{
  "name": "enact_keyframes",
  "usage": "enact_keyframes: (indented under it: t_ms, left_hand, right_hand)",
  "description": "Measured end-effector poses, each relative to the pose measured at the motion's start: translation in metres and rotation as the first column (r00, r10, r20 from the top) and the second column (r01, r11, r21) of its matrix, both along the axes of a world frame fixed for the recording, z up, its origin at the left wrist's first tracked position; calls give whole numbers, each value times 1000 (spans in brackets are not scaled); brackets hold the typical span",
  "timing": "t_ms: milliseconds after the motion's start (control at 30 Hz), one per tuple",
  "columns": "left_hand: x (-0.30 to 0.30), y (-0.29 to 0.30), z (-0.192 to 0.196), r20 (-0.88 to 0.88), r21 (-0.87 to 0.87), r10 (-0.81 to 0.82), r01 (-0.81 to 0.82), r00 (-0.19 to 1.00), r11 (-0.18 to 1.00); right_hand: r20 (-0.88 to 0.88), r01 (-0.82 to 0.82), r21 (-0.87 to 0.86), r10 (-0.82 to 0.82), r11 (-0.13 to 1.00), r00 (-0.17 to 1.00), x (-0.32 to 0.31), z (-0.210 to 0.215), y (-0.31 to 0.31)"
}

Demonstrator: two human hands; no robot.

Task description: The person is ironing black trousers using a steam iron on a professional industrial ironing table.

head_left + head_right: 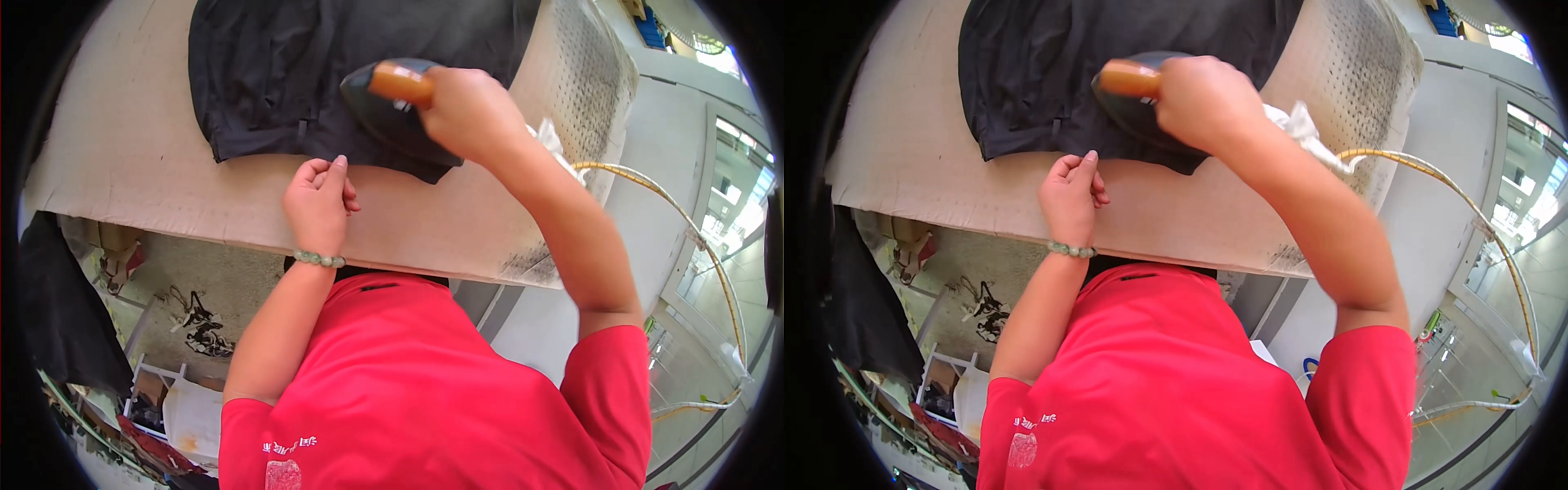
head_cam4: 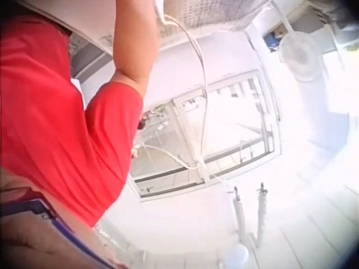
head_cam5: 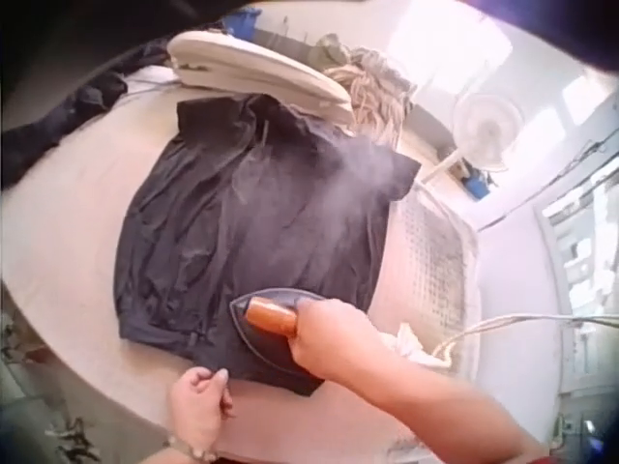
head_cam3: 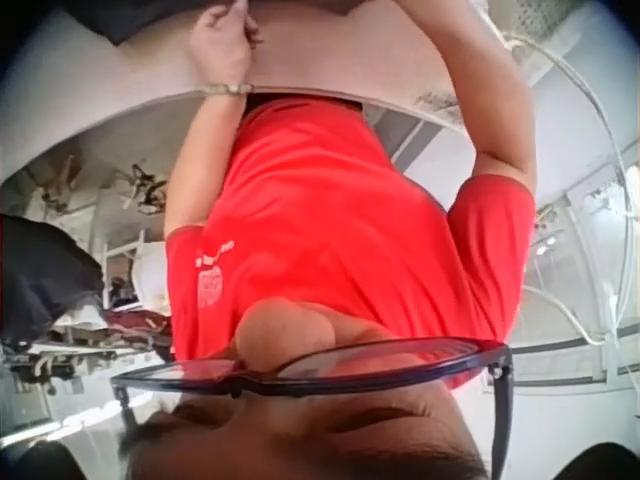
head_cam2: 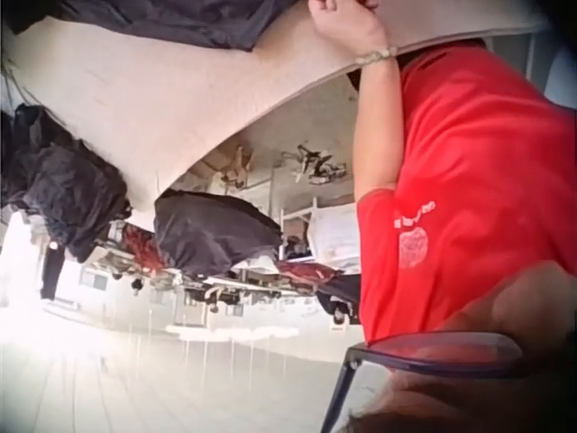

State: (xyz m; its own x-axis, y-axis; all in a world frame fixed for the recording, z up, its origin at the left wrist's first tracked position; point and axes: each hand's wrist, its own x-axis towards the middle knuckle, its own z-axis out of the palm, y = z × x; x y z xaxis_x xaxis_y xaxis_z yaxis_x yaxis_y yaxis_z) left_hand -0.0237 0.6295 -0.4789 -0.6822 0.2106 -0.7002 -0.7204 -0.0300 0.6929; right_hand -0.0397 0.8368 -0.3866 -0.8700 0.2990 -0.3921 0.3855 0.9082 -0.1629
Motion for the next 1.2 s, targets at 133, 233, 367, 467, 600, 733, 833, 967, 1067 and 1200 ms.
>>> enact_keyframes:
  t_ms: [133,233,367,467,600,733,833,967,1067,1200]
  left_hand:
    - [-4,-4,1,2,31,-4,4,1000,1000]
    - [-6,-7,-2,-4,44,0,1,1000,999]
    - [-7,-10,-2,-24,37,-11,12,1000,999]
    - [-8,-10,0,-48,8,-9,9,999,1000]
    - [-8,-5,-2,-83,-34,0,-3,997,999]
    - [-7,-5,-2,-81,-9,34,-35,996,999]
    - [-1,-1,0,-128,13,57,-56,990,998]
    - [25,25,3,40,13,-147,146,988,989]
    - [49,56,-2,161,167,-353,327,922,930]
    - [51,75,-2,-350,-307,-533,443,770,842]
  right_hand:
    - [35,-133,22,133,991,991,22,9,-6]
    - [69,-209,-126,218,970,973,48,9,-1]
    - [-23,243,42,-242,969,970,59,-4,35]
    - [-53,422,-94,-428,902,902,72,-2,46]
    - [158,2,-114,16,993,987,106,4,18]
    - [62,-38,-169,49,985,997,123,-9,21]
    - [7,290,53,-290,956,957,122,-20,75]
    - [-81,543,-11,-542,839,836,144,-19,139]
    - [-127,560,-42,-560,828,819,173,-16,150]
    - [71,621,-39,-617,783,784,203,-15,147]
